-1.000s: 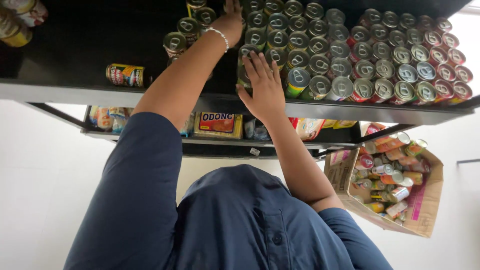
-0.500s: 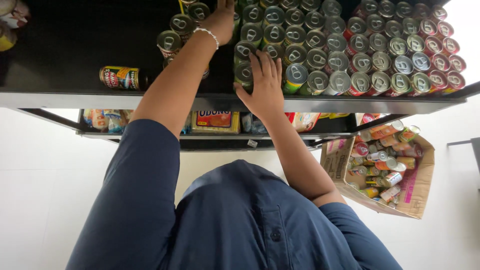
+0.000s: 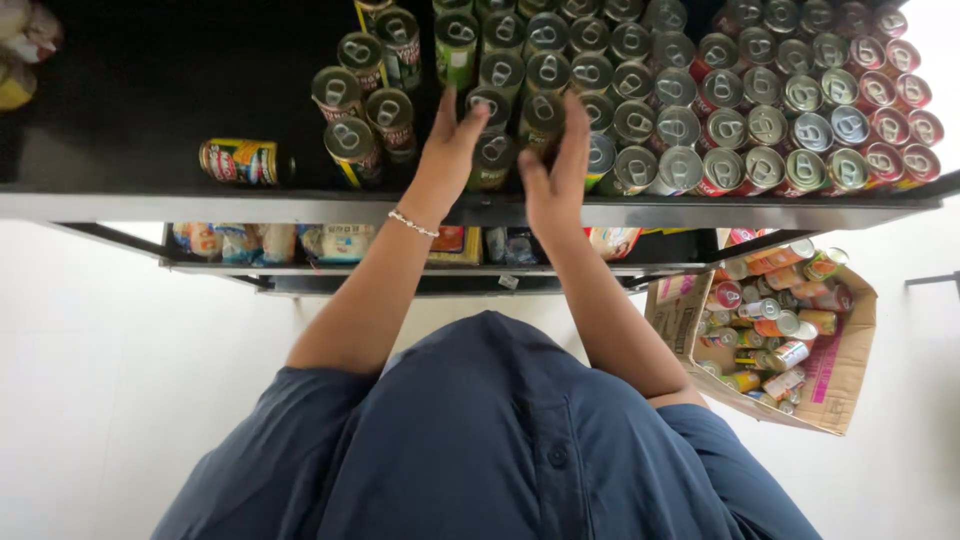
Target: Restocking canned goods from a cardboard box onto grocery store shelves.
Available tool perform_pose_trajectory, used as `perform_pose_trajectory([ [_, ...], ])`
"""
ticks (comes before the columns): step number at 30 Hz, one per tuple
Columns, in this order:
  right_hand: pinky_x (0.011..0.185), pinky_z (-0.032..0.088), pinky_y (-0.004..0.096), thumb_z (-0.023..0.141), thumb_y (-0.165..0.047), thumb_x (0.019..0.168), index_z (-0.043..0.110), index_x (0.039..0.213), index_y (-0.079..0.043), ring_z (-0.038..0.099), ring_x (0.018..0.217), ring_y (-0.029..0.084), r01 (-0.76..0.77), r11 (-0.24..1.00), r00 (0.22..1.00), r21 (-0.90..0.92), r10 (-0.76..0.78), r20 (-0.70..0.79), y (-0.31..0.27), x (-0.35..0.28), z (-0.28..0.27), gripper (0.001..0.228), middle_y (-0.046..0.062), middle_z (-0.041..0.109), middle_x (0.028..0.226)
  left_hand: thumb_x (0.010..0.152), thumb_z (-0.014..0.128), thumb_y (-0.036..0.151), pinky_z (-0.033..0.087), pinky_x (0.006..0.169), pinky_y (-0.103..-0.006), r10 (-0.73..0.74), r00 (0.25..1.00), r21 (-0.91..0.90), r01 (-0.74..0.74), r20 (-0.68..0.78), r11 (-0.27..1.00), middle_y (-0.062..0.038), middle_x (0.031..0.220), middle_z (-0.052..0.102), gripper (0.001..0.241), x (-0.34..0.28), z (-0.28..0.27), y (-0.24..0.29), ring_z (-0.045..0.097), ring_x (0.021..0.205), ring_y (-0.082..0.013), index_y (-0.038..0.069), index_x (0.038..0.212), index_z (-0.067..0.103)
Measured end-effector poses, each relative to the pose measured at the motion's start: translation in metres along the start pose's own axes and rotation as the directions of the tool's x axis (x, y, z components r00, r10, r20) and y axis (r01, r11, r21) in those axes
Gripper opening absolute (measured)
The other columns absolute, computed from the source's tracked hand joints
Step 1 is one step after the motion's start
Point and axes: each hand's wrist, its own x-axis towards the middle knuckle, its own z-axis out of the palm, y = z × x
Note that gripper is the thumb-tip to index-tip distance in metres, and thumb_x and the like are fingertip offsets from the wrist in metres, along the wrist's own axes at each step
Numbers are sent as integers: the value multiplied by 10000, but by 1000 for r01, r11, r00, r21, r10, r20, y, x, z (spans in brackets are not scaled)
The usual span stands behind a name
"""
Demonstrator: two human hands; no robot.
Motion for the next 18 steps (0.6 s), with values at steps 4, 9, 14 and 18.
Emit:
perform_pose_trajectory([
  [4,1361,139,382,532,-41,1021,171,1681,-58,157,1659,268,-146,761,983,633,186,3,27,0,3,752,126,195,1764,986,631,493,293,1212,-344,-232,970,-461,236,66,856,-187,1628,357,913,6,16,-4,349,1514,-278,-35,1588,193],
  [9,1375,91,383,456,-2,1082,149,1692,-35,106,1691,263,-144,610,984,779,170,49,27,-2,0,684,126,159,1789,977,602,448,400,1111,-332,-302,934,-524,357,191,773,-143,1492,564,748,16,35,-33,522,1358,-230,-34,1508,390],
  [14,1380,88,372,478,-8,1083,154,1686,-3,100,1693,265,-142,594,986,791,154,62,30,-1,3,684,134,164,1788,1019,580,322,475,1010,-377,-414,865,-628,494,284,601,-112,1329,635,521,10,21,-3,597,1190,-214,-13,1413,520],
  [18,1385,89,370,526,1,1040,175,1676,-3,133,1686,268,-99,636,993,765,116,31,17,4,0,726,135,199,1777,1012,583,290,491,1003,-415,-364,895,-660,438,258,610,-152,1318,631,501,1,22,-8,599,1193,-271,-10,1408,519],
])
